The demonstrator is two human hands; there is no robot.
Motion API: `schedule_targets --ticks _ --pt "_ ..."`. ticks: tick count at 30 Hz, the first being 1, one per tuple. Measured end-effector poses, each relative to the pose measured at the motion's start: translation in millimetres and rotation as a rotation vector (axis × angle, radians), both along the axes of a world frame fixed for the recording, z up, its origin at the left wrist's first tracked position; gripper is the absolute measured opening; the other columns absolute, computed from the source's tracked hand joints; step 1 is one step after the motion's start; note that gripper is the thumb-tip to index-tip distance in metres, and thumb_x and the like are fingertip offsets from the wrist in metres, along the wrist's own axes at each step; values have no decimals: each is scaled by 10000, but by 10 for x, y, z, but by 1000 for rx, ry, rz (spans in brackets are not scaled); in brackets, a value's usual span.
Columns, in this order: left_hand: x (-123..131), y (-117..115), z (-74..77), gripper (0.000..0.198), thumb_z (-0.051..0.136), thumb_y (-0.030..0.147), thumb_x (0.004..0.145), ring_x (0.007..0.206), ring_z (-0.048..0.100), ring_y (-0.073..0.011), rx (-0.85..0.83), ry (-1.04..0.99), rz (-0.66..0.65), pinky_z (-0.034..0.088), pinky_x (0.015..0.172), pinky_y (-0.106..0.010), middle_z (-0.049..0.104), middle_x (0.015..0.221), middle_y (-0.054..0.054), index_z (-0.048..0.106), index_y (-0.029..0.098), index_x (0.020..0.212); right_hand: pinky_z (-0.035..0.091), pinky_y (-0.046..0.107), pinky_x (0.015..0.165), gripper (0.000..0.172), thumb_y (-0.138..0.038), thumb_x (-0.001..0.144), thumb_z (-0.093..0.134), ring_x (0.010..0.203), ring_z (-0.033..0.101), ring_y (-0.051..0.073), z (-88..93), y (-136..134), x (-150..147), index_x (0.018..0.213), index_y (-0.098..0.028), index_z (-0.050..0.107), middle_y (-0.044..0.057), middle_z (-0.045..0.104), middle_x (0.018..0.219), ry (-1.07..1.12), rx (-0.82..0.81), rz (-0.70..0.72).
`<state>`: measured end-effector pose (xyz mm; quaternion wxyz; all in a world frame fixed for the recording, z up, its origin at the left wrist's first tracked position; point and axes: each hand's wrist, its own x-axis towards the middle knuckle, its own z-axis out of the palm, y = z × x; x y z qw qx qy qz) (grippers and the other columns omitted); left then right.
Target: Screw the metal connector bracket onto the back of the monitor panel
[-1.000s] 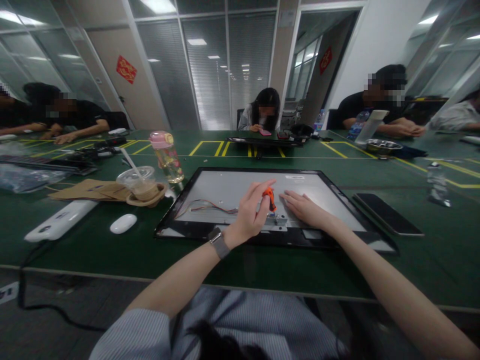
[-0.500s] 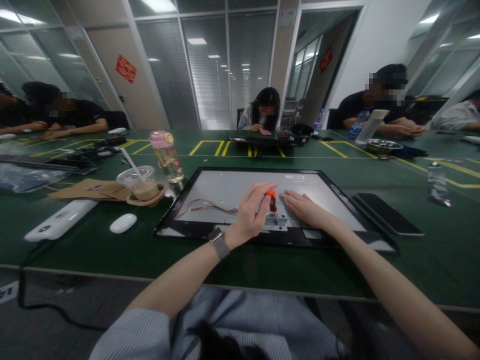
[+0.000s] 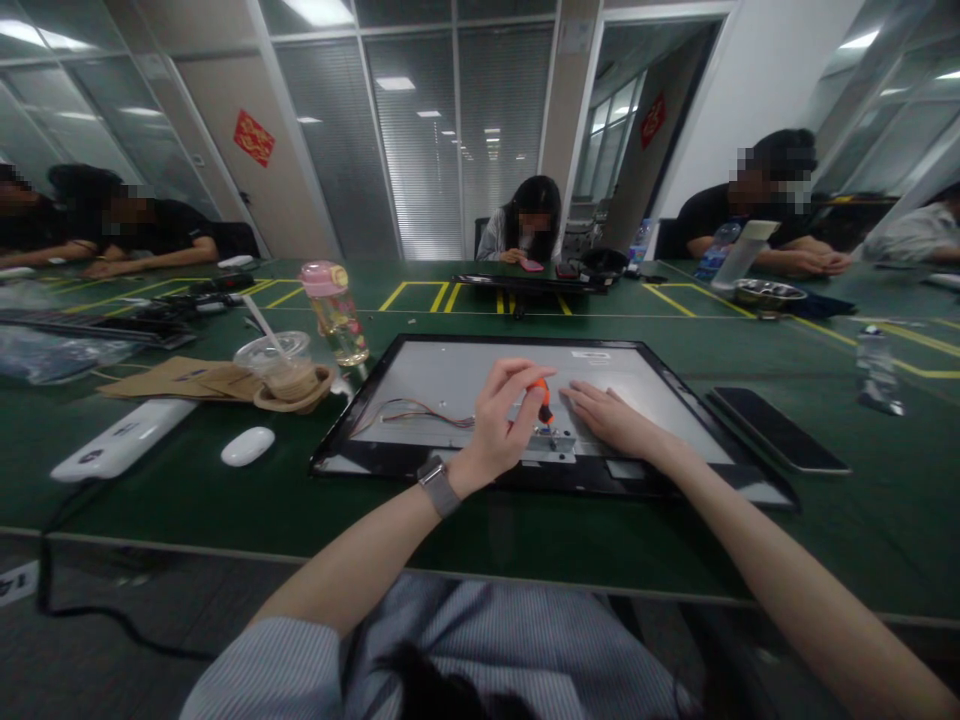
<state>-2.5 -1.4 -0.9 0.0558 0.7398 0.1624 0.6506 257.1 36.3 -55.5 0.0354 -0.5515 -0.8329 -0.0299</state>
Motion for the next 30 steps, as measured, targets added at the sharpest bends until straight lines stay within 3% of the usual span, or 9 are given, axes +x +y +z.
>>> schedule_targets --ticks 14,22,30 --pt "-3 11 12 232 568 355 1094 897 649 -170 16 2 113 571 774 -304 605 978 -57 728 187 1077 461 622 1172 580 -238 1071 288 1507 498 345 -25 28 28 1620 -188 467 209 489 1651 12 0 11" --pt "1 -15 17 299 419 260 1131 1002 675 -190 -42 -3 -12 583 872 -331 669 1106 -96 687 172 1228 462 622 1173 573 -228 1075 288 1499 509 349 -10 13 26 1616 -180 470 219 488 1649 14 -6 24" --pt "-5 3 32 246 505 325 1114 912 666 -178 11 34 105 566 806 -317 658 982 -64 706 184 1124 491 625 1150 560 -231 1074 323 1462 552 342 -68 37 32 1608 -231 492 199 531 1621 34 40 8"
